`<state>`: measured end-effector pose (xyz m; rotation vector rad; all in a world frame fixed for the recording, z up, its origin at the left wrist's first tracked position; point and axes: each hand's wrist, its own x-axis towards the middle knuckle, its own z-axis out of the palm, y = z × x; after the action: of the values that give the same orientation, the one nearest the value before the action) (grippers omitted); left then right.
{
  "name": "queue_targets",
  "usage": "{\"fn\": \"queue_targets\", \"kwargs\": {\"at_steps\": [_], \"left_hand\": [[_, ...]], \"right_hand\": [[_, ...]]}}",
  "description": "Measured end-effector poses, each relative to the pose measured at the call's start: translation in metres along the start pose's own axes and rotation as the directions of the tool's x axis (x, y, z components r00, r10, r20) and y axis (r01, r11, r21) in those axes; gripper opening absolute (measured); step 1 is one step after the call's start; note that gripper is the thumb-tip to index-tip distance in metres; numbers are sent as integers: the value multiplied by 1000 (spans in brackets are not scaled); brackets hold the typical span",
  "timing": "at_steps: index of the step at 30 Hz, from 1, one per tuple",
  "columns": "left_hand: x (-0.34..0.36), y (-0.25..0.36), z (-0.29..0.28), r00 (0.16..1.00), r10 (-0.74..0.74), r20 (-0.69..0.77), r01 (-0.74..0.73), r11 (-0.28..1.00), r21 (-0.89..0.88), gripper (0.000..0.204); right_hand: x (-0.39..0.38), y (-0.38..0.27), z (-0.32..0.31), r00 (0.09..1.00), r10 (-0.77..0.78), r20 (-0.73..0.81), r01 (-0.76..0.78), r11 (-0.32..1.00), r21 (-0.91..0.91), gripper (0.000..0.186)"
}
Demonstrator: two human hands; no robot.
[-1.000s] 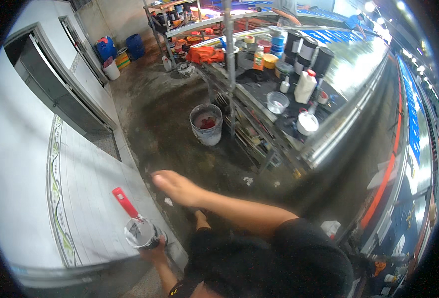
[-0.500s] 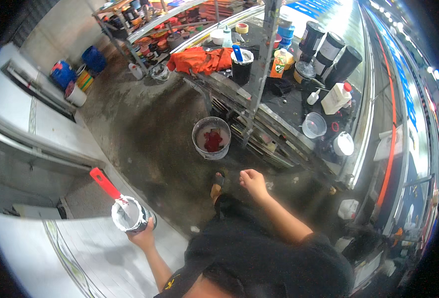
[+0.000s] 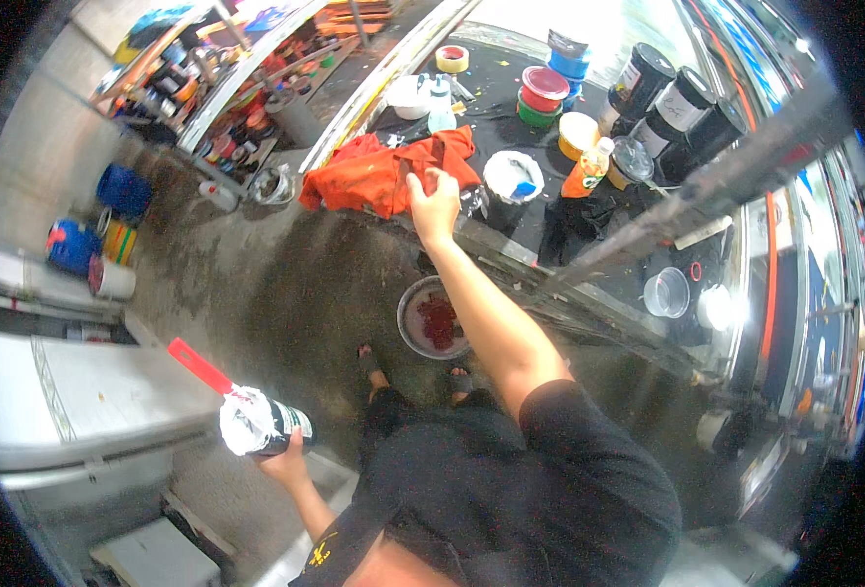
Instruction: The person retrieves a paint tray from a high shelf, then walks to a workbench to receive a paint can. They open a large bucket of white paint, scoop some into the can using a spatula, and later pick up a squeeze bottle to add a liquid additive to the mixture.
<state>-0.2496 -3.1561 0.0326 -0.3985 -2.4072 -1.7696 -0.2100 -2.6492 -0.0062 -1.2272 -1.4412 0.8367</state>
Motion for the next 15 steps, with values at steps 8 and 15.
{"fn": "queue_targets", "kwargs": {"at_steps": [8,15], "left_hand": [[232,-77,81,944,-20,329,-36,986,164,82],[350,-91,135,893,-70,444,61,998,36,74]], "right_hand": [[134,27,89,972,-14,-235,-122,824,-553,67],[187,45,107,957,95,-274,-234,810,-538,49]]}}
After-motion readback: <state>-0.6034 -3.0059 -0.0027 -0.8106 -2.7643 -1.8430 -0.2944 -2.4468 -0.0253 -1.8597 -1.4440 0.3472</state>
